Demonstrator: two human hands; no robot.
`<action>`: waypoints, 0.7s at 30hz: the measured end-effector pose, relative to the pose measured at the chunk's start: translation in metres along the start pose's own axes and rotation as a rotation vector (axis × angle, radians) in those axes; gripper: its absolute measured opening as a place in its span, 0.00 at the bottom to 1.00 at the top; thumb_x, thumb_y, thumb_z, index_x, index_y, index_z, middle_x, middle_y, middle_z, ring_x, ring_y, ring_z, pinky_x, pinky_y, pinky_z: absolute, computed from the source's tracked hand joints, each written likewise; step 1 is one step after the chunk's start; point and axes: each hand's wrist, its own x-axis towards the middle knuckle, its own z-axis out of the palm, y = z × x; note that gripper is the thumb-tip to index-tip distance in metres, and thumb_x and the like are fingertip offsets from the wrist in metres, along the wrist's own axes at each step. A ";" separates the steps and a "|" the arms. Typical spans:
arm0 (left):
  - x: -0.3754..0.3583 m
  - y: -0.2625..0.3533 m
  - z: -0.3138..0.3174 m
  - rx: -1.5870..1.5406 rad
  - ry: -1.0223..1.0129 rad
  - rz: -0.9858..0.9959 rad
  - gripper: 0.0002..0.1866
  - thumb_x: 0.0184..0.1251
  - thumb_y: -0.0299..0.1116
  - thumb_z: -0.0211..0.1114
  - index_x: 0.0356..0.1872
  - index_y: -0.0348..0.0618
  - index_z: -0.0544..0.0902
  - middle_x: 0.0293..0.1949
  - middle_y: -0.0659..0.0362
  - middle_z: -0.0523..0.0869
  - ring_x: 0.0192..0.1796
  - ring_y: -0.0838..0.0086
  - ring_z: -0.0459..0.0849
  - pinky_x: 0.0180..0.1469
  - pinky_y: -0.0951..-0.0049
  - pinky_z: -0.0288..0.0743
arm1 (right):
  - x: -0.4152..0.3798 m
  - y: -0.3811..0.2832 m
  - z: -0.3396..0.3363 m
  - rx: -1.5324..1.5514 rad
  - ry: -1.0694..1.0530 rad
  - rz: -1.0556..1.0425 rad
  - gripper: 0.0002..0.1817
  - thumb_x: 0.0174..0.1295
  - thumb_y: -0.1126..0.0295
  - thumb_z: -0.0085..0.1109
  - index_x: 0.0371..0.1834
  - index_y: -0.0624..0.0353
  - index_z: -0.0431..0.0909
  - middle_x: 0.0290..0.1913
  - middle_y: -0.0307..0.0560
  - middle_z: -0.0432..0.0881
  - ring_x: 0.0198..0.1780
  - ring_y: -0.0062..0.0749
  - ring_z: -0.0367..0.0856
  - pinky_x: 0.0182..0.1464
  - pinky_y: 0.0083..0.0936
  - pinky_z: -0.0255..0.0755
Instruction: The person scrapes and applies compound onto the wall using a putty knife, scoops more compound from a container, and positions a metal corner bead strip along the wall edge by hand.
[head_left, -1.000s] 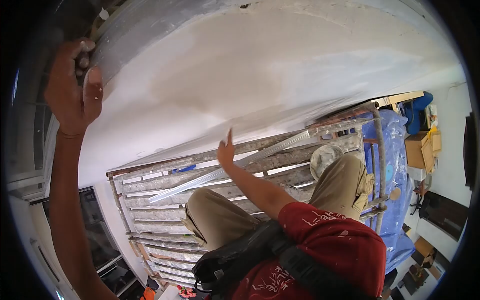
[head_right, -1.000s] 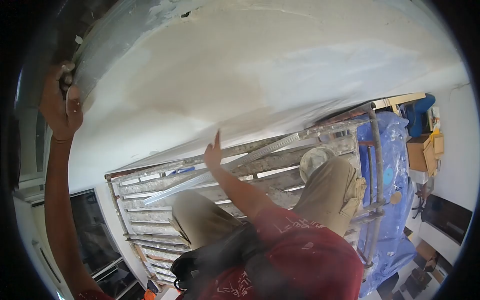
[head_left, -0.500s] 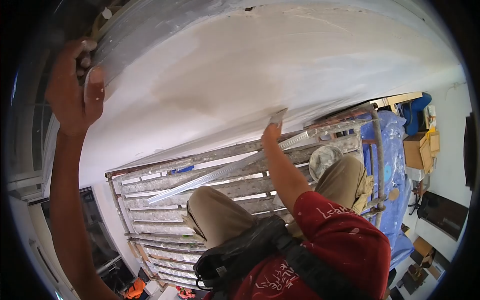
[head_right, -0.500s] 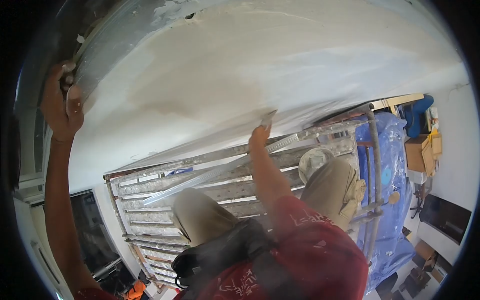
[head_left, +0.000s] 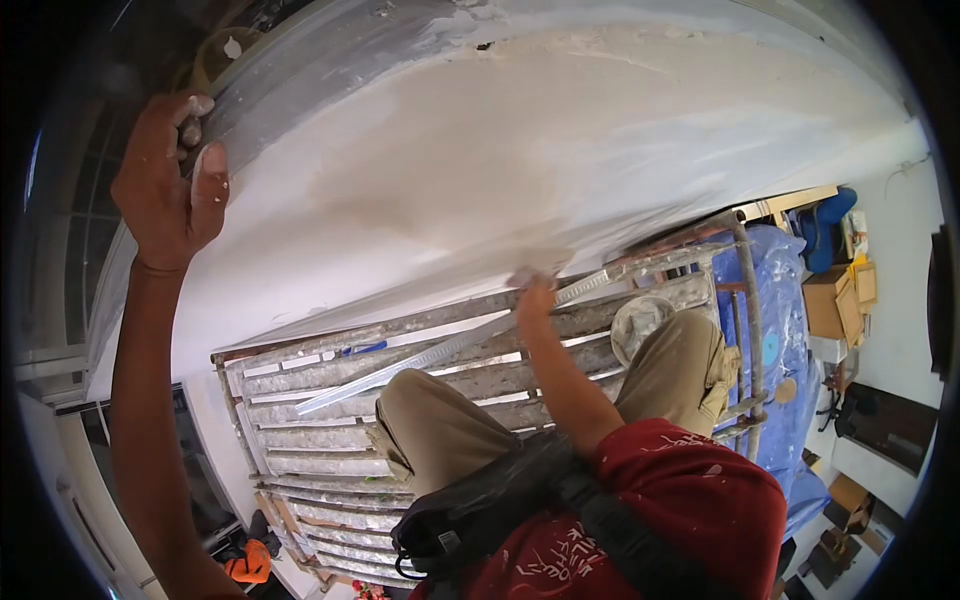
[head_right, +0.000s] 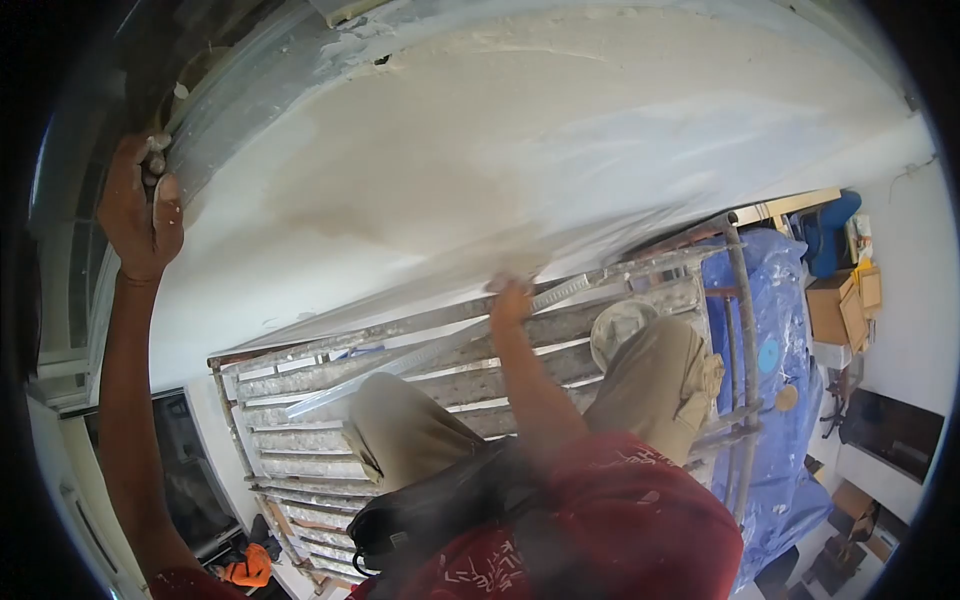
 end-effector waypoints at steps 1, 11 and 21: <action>0.002 -0.003 -0.001 0.011 0.009 0.029 0.20 0.72 0.42 0.59 0.54 0.37 0.79 0.41 0.53 0.83 0.34 0.72 0.79 0.38 0.76 0.74 | 0.041 -0.015 0.003 -0.227 0.043 -0.235 0.22 0.63 0.77 0.49 0.62 0.63 0.70 0.40 0.54 0.82 0.35 0.43 0.82 0.39 0.36 0.79; -0.004 -0.008 0.000 0.040 -0.041 0.083 0.24 0.77 0.45 0.53 0.57 0.32 0.76 0.46 0.51 0.84 0.40 0.72 0.79 0.44 0.73 0.74 | -0.030 0.124 0.027 -0.291 -0.029 0.092 0.32 0.66 0.73 0.50 0.77 0.56 0.60 0.49 0.48 0.83 0.41 0.31 0.80 0.49 0.33 0.75; 0.002 -0.001 0.001 0.026 0.034 0.052 0.16 0.64 0.38 0.63 0.50 0.42 0.80 0.41 0.57 0.85 0.31 0.67 0.80 0.36 0.73 0.76 | -0.001 -0.048 0.010 -0.231 -0.016 -0.017 0.21 0.64 0.74 0.47 0.61 0.59 0.74 0.39 0.44 0.82 0.38 0.32 0.80 0.50 0.27 0.74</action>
